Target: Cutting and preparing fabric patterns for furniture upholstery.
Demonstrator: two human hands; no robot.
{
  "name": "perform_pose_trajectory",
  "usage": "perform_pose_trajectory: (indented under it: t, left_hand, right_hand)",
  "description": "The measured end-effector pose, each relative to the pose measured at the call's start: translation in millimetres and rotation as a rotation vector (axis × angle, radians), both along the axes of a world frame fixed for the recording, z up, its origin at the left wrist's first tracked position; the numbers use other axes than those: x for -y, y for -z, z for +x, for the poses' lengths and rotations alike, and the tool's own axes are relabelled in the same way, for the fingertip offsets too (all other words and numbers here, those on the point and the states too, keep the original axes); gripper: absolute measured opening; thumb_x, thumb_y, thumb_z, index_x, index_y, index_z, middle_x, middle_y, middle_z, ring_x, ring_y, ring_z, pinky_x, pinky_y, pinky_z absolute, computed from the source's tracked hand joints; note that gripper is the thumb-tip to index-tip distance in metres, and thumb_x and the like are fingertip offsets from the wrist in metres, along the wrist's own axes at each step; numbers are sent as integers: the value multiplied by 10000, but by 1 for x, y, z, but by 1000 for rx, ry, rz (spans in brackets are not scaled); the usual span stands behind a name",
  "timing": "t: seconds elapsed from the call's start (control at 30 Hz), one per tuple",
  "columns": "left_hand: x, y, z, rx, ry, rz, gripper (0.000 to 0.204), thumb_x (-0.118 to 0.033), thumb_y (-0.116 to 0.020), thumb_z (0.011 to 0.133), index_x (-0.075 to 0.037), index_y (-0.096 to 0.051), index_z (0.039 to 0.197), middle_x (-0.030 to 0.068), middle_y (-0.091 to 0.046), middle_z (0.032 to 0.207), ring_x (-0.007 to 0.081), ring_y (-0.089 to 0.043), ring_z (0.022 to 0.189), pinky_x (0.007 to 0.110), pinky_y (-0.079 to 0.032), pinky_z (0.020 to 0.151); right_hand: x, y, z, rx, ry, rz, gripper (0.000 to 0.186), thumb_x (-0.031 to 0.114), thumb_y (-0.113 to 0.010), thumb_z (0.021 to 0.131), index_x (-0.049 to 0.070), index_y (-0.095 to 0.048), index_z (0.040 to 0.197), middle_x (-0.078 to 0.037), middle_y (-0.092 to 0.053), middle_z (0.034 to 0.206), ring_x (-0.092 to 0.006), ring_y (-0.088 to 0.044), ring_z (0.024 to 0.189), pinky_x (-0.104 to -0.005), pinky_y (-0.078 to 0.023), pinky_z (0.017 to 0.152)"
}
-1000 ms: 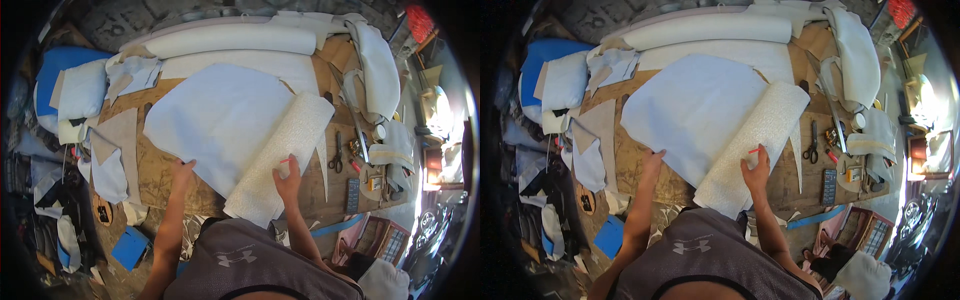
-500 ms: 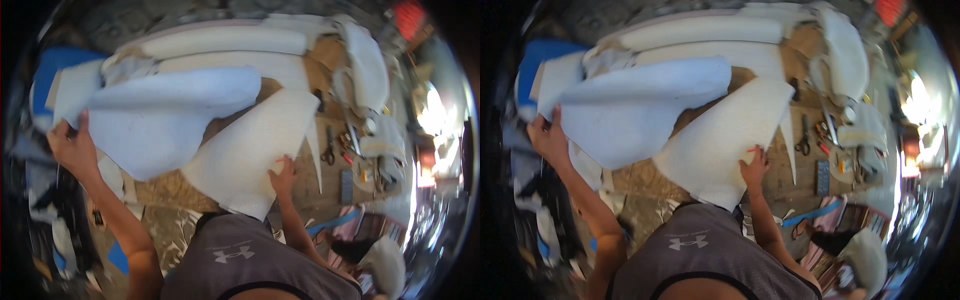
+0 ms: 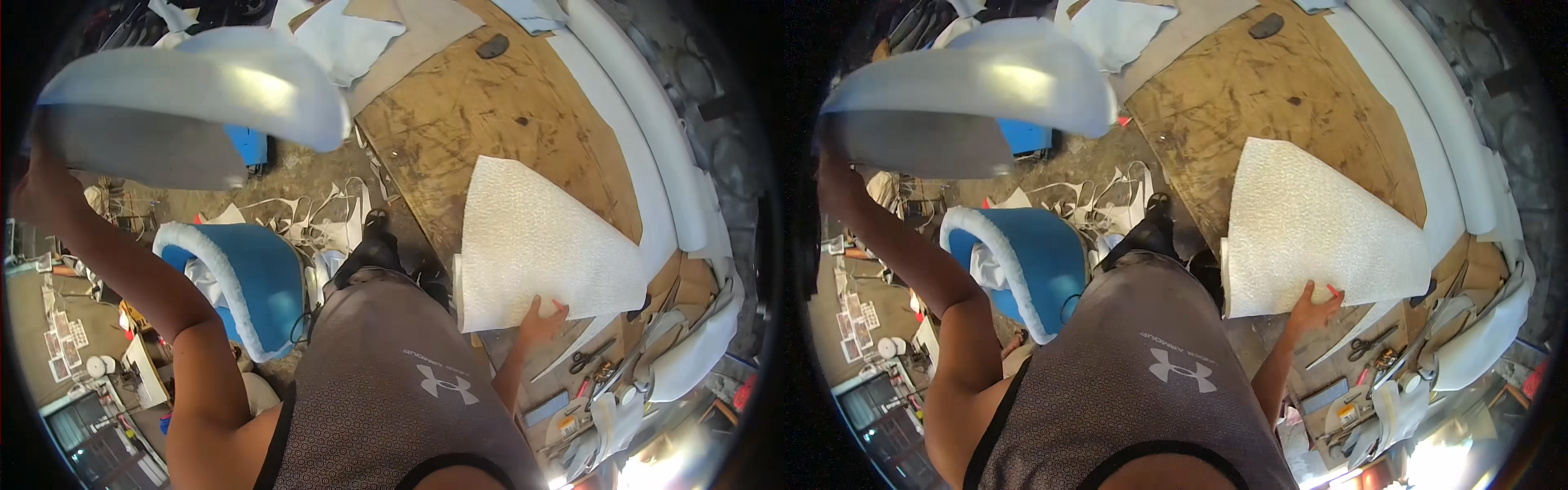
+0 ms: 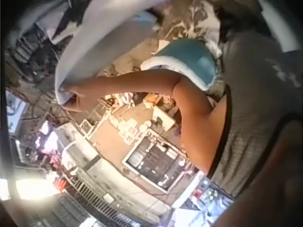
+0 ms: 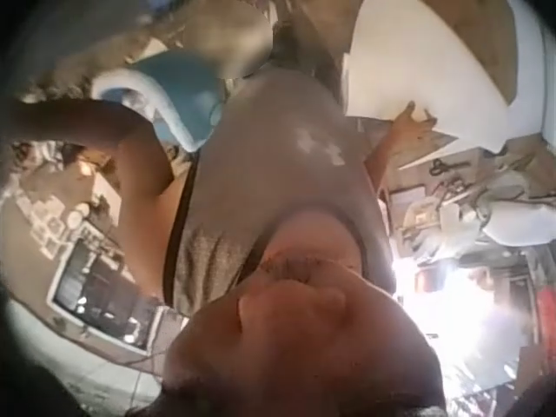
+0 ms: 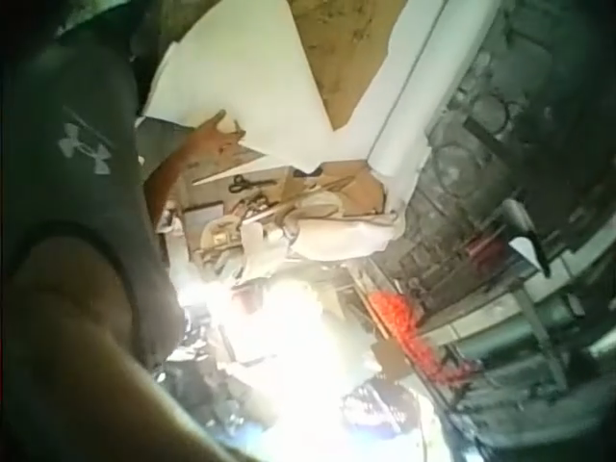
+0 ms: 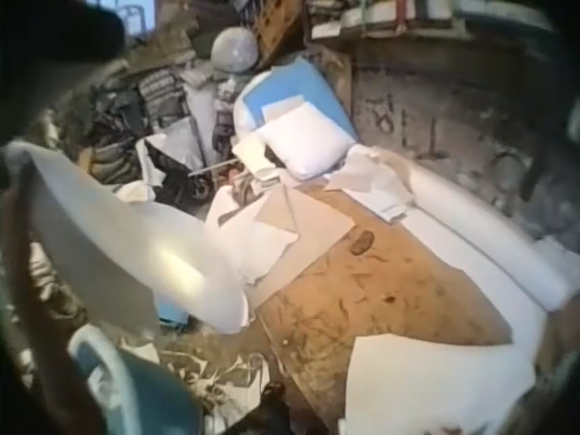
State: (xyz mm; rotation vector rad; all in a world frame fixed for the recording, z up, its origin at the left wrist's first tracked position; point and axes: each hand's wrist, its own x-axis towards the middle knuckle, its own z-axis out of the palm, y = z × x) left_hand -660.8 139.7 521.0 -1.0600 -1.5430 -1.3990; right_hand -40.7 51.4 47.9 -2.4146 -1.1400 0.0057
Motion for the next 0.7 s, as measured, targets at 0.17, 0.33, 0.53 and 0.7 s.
perform_pose_trajectory:
  t: [0.17,0.33,0.53,0.7]
  left_hand:
    - [17,67,-99,148,-110,-156,349,-240,-824,822,13,-744,1049,123,-743,898,160,-647,761,286,-525,729]
    - [-43,203,-234,500,19,-371,349,-254,-753,824,24,-734,1035,124,-740,909,188,-640,788,306,-509,750]
    - [-87,354,-366,636,-208,-791,477,-369,-699,774,12,-762,1054,180,-760,914,345,-698,817,412,-546,760]
    - [-111,411,-435,659,-195,-880,556,-417,-694,800,44,-698,1109,237,-714,984,403,-662,897,454,-521,830]
  right_hand:
    - [5,14,-1,21,12,199,652,287,-802,803,35,-537,1344,-139,-642,1242,-344,-606,1183,-427,-470,1042]
    - [29,10,-34,55,112,152,753,178,-796,790,-12,-453,1433,-195,-590,1356,-369,-599,1224,-418,-461,1064]
    - [68,4,-103,-57,231,181,734,155,-785,781,-36,-467,1413,-201,-614,1306,-361,-602,1210,-403,-463,1061]
    - [110,7,-142,-99,248,276,567,189,-764,803,8,-579,1308,-135,-629,1249,-314,-621,1134,-380,-489,988]
